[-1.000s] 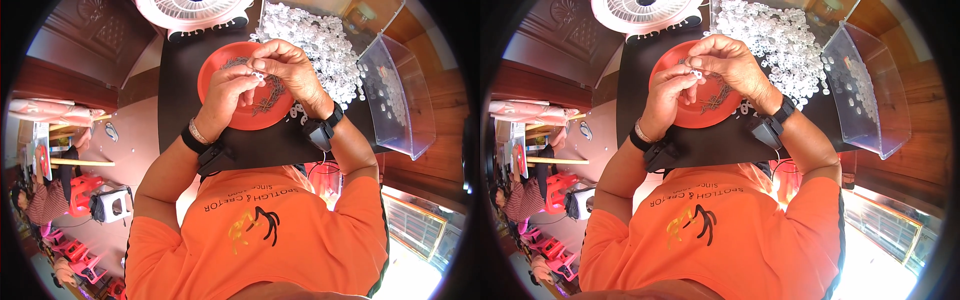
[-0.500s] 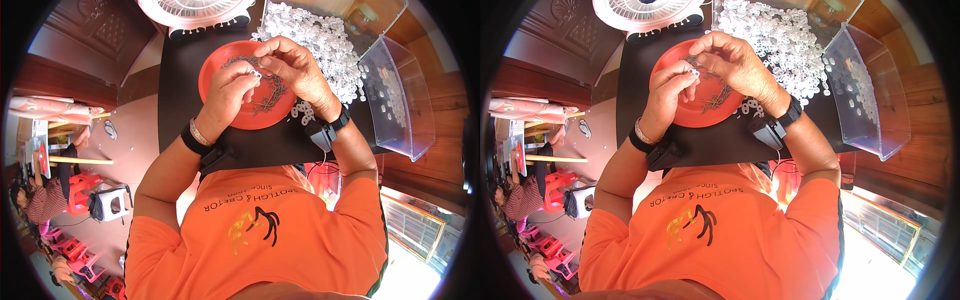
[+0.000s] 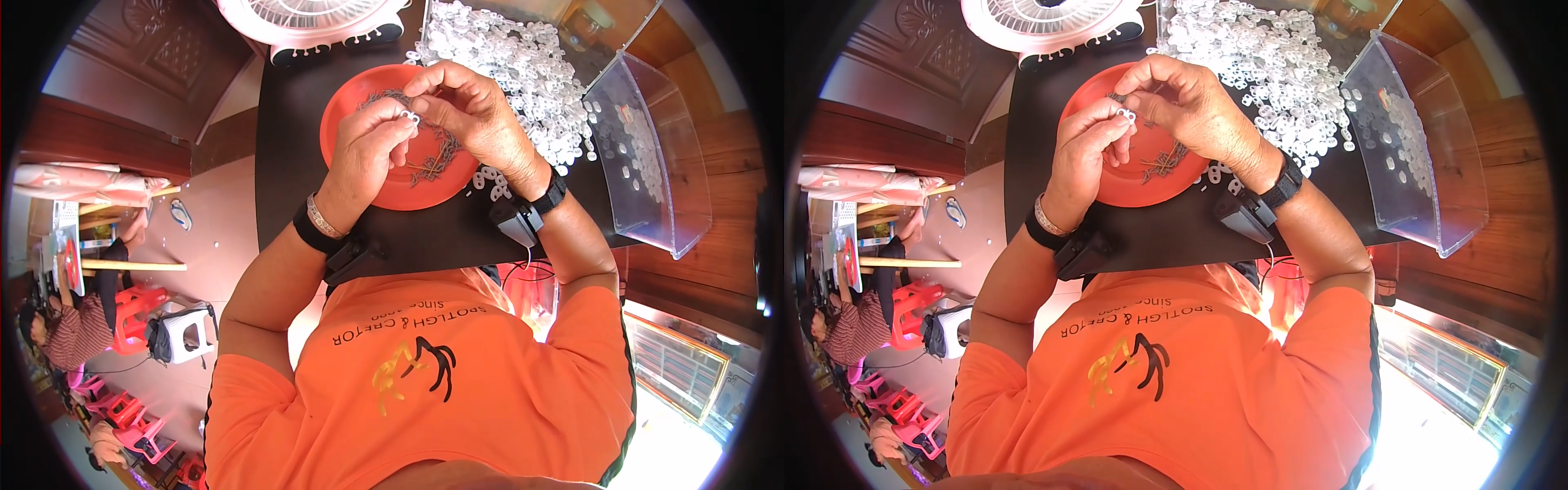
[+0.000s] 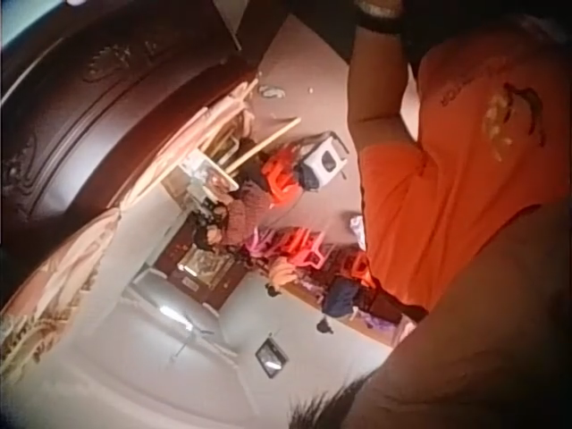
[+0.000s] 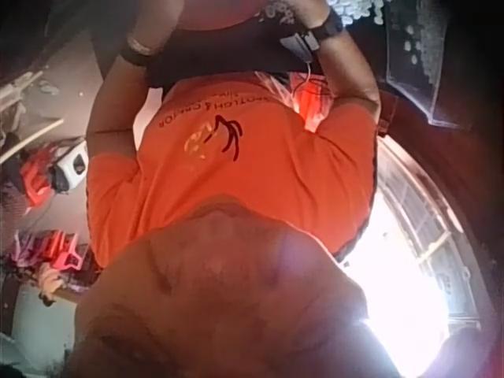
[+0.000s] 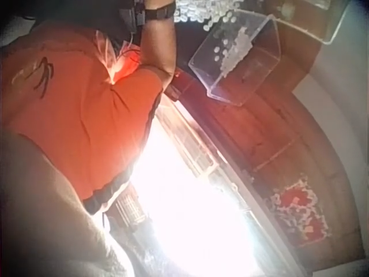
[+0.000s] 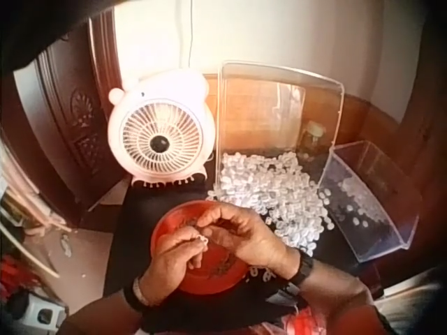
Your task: Manually assembling small white plastic rings with metal fasteners at a workstation.
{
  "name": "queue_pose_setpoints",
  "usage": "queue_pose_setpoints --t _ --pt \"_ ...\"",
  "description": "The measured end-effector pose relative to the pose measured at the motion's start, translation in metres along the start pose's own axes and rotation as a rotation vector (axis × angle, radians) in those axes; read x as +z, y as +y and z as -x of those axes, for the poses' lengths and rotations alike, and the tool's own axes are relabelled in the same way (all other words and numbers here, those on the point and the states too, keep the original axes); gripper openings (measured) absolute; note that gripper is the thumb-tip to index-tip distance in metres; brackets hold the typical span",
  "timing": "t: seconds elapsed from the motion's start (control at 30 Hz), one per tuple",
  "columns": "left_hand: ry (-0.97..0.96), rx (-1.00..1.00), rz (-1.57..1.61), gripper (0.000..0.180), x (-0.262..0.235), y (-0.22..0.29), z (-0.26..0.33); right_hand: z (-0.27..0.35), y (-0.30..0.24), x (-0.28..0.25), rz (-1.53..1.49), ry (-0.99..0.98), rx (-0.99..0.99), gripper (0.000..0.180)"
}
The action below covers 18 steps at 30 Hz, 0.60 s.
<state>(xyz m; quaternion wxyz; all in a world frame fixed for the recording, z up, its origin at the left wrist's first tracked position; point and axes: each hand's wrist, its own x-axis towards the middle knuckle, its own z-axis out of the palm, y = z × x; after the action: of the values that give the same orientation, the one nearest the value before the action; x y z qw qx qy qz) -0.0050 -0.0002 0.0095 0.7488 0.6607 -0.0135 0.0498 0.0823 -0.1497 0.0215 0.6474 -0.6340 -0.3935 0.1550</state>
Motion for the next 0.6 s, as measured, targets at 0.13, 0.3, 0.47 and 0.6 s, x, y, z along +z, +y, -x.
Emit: queue_pose_setpoints --t 0.13,0.3,0.47,0.6 --pt "-0.006 -0.019 -0.065 0.021 -0.0002 -0.0008 0.0013 0.0015 -0.0038 0.004 0.044 0.02 -0.016 0.01" --pt "0.024 -0.035 -0.071 0.021 0.0019 -0.0016 0.0022 0.0011 -0.0007 0.0063 0.074 0.041 -0.016 0.007" --pt "0.038 -0.011 -0.071 0.02 0.0028 -0.0041 0.0021 0.0002 -0.0028 0.006 0.11 0.037 0.002 0.006" --pt "0.028 0.005 -0.065 0.019 0.0023 -0.0074 0.0017 0.0005 -0.0032 0.0053 0.12 0.026 -0.018 0.007"
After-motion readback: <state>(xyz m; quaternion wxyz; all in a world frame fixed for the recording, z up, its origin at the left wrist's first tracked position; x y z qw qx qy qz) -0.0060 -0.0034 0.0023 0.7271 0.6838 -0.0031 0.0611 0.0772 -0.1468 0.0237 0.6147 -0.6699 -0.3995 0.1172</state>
